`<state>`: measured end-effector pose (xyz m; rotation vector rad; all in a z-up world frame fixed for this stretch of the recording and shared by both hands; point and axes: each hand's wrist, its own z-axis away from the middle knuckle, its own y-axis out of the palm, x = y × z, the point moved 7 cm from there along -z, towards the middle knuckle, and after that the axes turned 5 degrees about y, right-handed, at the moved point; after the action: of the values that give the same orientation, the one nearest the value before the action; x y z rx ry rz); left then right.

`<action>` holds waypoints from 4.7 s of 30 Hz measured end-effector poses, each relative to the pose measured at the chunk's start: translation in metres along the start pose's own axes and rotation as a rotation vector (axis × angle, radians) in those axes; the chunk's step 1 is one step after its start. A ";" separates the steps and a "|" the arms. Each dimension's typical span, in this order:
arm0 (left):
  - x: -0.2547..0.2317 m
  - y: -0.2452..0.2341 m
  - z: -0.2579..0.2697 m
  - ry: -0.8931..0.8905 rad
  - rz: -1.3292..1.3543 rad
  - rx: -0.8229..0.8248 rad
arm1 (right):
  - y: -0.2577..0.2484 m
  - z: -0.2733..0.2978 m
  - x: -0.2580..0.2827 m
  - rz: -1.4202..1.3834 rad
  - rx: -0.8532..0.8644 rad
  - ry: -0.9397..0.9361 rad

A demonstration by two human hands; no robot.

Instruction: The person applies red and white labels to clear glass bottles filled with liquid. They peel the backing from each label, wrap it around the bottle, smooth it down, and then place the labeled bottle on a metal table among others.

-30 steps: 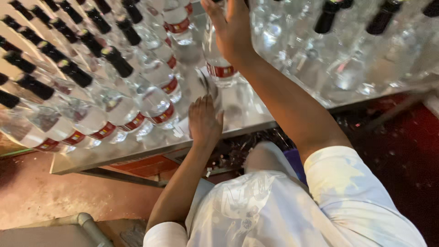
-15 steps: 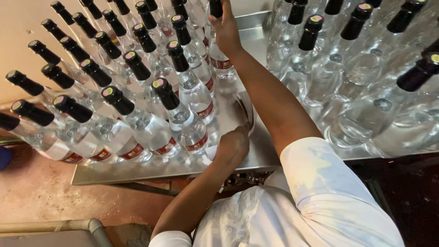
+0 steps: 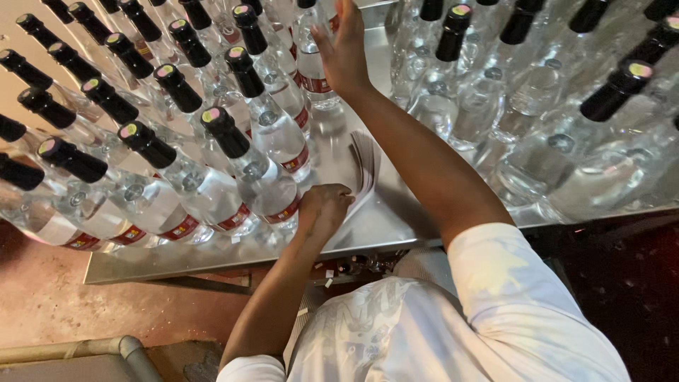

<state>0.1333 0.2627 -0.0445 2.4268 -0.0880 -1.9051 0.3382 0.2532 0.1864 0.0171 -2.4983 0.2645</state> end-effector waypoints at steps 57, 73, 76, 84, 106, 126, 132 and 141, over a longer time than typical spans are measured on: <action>-0.288 0.168 0.123 1.628 -1.662 -0.781 | -0.349 0.182 0.225 0.522 -0.330 -1.026; -0.152 0.080 -0.074 0.475 -1.360 -0.467 | -0.308 0.131 0.088 1.108 0.191 0.032; -0.118 0.086 -0.046 0.210 -1.380 -0.392 | -0.303 0.189 0.066 1.070 0.440 0.104; -0.127 0.094 0.013 0.083 -1.108 -0.486 | -0.323 0.246 0.077 0.668 0.146 0.090; -0.108 0.169 0.039 0.429 -0.267 -0.510 | -0.313 0.278 0.053 -0.375 -0.105 0.481; -0.065 0.165 0.015 0.356 -0.057 -0.509 | -0.313 0.280 0.020 -0.583 -0.056 0.554; -0.063 0.165 0.018 0.370 -0.075 -0.520 | -0.306 0.278 0.021 -0.669 -0.112 0.612; -0.080 0.172 0.022 0.367 -0.136 -0.526 | -0.305 0.267 0.056 -0.328 -0.188 0.418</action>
<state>0.0912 0.0969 0.0412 2.3851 0.5331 -1.2676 0.1595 -0.0943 0.0653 0.2641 -2.0537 -0.0974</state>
